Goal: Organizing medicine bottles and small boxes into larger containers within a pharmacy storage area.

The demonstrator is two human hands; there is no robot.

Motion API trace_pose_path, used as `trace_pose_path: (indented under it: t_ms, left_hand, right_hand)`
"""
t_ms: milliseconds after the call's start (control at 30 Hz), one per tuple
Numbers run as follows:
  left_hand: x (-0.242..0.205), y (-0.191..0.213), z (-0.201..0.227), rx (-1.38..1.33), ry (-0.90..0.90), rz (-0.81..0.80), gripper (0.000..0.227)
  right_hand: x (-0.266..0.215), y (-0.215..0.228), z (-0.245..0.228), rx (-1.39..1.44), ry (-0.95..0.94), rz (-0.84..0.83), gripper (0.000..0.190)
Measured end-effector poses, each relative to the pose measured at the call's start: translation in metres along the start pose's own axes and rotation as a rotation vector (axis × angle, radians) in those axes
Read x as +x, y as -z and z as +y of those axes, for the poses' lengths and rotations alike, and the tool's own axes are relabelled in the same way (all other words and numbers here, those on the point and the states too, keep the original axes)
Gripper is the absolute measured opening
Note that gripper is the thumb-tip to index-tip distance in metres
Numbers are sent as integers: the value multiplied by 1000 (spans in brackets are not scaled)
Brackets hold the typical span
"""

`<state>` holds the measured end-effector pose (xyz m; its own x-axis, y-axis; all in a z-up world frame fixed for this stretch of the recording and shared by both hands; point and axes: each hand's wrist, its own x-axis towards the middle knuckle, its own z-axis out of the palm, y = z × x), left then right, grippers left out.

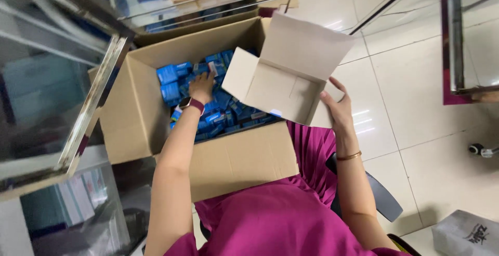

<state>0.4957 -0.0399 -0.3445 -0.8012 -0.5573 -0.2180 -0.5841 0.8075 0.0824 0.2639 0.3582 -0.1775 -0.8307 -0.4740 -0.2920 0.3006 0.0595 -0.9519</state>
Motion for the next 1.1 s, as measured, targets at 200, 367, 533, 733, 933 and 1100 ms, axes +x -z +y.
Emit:
trace_pose_path:
  t_ms: [200, 367, 533, 733, 933, 1100]
  left_hand:
    - [-5, -5, -5, 255, -130, 34, 55]
    - [-14, 13, -1, 294, -240, 143, 39]
    - [-18, 34, 3, 299, -286, 182, 43]
    - [-57, 164, 41, -167, 92, 335, 70]
    - [-119, 268, 134, -413, 28, 701, 63]
    - [-116, 244, 225, -393, -169, 472, 78]
  right_hand:
    - [4, 18, 30, 198, -224, 3, 62]
    - [2, 24, 48, 460, -392, 8, 50]
    - [-18, 13, 21, 614, -412, 6, 46]
    - [-23, 22, 41, 697, -382, -62, 48]
    - [-26, 7, 30, 618, -359, -62, 56]
    - [-29, 1, 29, 566, -349, -73, 56]
